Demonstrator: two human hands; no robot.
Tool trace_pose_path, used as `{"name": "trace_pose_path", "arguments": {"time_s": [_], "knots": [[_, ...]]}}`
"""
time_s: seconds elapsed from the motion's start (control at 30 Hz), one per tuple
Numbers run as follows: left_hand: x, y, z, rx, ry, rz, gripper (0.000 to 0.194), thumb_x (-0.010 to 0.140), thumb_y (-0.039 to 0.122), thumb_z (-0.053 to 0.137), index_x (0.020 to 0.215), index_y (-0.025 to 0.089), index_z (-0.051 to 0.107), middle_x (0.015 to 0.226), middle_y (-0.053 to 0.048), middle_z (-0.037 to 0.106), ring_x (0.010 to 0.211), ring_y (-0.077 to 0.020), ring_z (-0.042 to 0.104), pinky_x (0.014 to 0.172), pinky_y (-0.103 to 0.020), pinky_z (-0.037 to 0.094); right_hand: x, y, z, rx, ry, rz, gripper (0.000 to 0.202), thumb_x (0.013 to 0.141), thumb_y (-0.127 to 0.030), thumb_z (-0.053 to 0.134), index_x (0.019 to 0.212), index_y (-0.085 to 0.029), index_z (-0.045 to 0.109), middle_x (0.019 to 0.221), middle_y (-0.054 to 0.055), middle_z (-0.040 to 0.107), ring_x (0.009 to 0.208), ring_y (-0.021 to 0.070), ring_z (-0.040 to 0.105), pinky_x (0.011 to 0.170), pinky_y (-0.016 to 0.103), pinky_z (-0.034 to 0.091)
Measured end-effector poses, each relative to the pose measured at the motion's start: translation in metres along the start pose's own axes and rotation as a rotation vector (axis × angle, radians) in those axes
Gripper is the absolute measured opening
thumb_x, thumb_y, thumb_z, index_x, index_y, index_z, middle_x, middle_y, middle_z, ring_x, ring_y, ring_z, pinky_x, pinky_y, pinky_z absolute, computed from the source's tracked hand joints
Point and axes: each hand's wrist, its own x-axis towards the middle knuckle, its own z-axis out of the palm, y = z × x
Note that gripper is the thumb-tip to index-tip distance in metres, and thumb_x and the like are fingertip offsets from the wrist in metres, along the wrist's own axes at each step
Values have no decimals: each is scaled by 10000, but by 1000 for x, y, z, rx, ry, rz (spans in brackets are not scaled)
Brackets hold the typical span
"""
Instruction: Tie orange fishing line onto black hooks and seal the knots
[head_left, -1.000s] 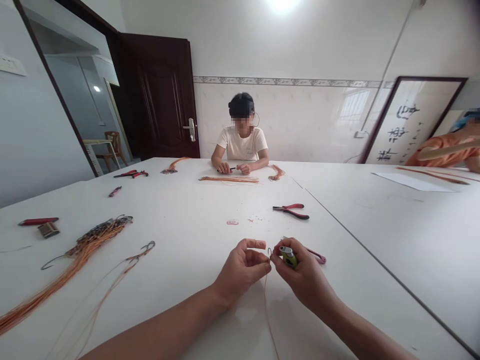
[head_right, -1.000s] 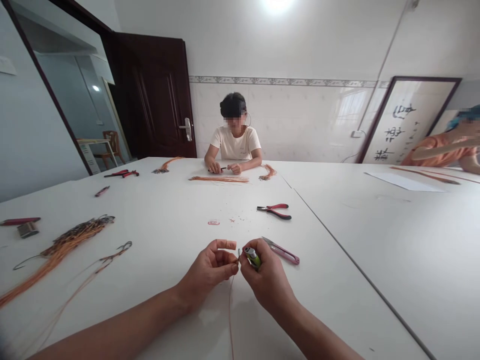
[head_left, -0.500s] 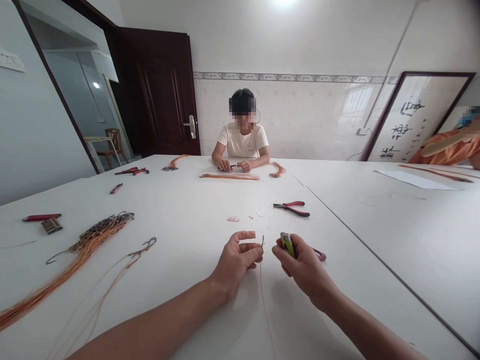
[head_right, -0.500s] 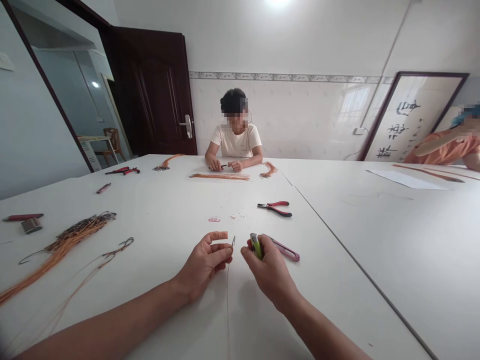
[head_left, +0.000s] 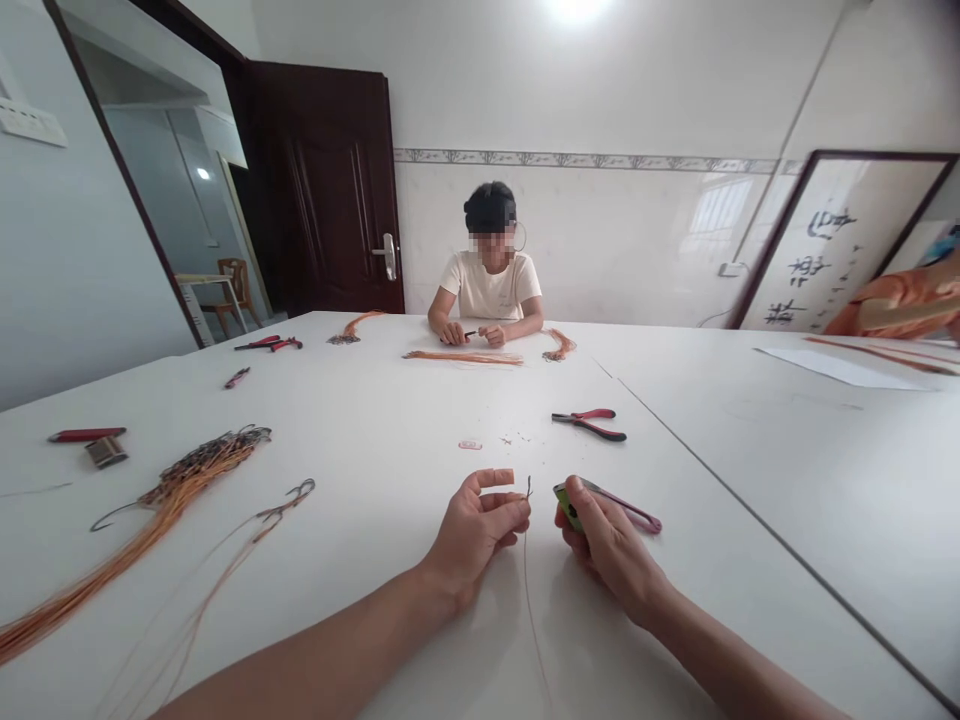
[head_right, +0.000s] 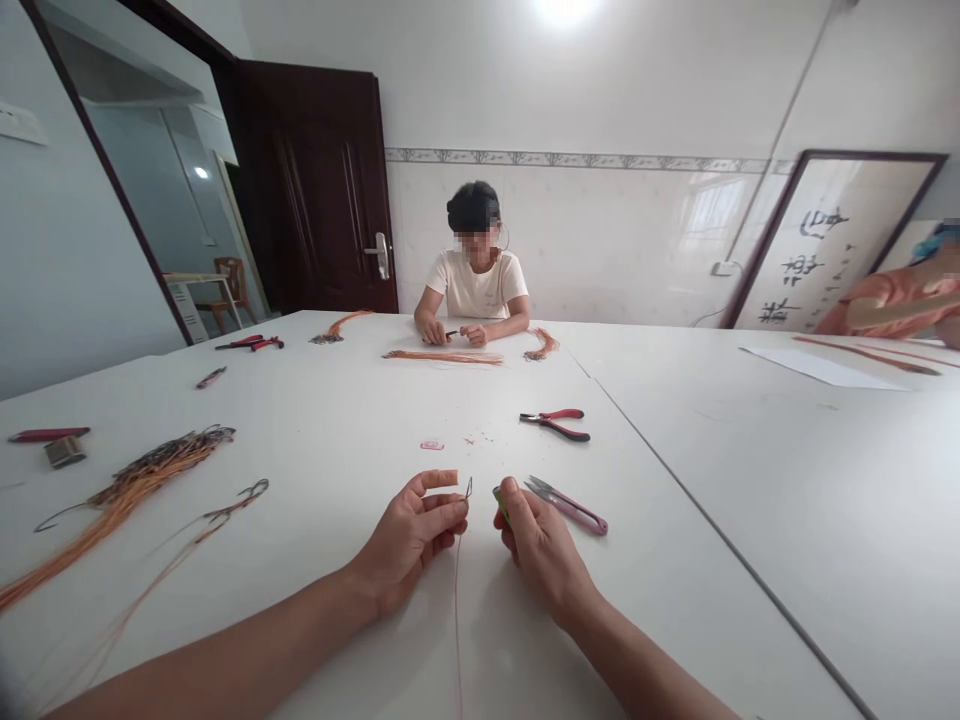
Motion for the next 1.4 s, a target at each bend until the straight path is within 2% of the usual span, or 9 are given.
{"name": "trace_pose_path", "arguments": {"time_s": [0.17,0.37,0.5,0.73,0.9,1.4], "knots": [[1,0,0,-4,-8,-10,379,676,221,640,1010,202,460,754,-4,550,651,-91,497,641,-250,364,3,-1,-1,-13,-19,89,525,794,-594,229,592,-153,428,497,-20,376,421,60,287,398,185,214],[1,0,0,1,-26,-11,379,673,215,645,1007,204,466,739,2,552,653,-91,502,643,-246,362,2,-3,-3,-46,-24,81,529,797,-589,218,583,-156,433,467,-23,358,406,63,280,398,193,217],[0,1,0,15,-29,-10,402,659,236,662,1010,206,468,740,-1,556,650,-96,507,645,-254,360,1,-8,-2,-128,-49,45,543,784,-611,236,518,-158,372,442,-28,322,403,64,254,402,202,204],[0,1,1,36,-43,-17,385,666,228,653,1003,204,469,738,-4,564,643,-98,511,630,-253,359,3,-11,1,-207,-47,21,498,795,-545,273,489,-160,342,446,-31,300,415,67,239,411,210,194],[1,3,3,49,-40,-28,374,667,215,653,995,213,473,740,1,559,640,-94,513,632,-251,363,5,-7,-1,-191,-49,34,437,801,-471,295,493,-164,334,445,-37,296,409,65,224,403,207,192],[2,-1,1,61,-68,-15,368,666,212,653,994,233,485,723,14,562,654,-92,515,631,-246,361,5,-5,-1,-201,-53,26,386,802,-388,301,492,-161,342,442,-39,298,400,61,223,393,205,188]]}}
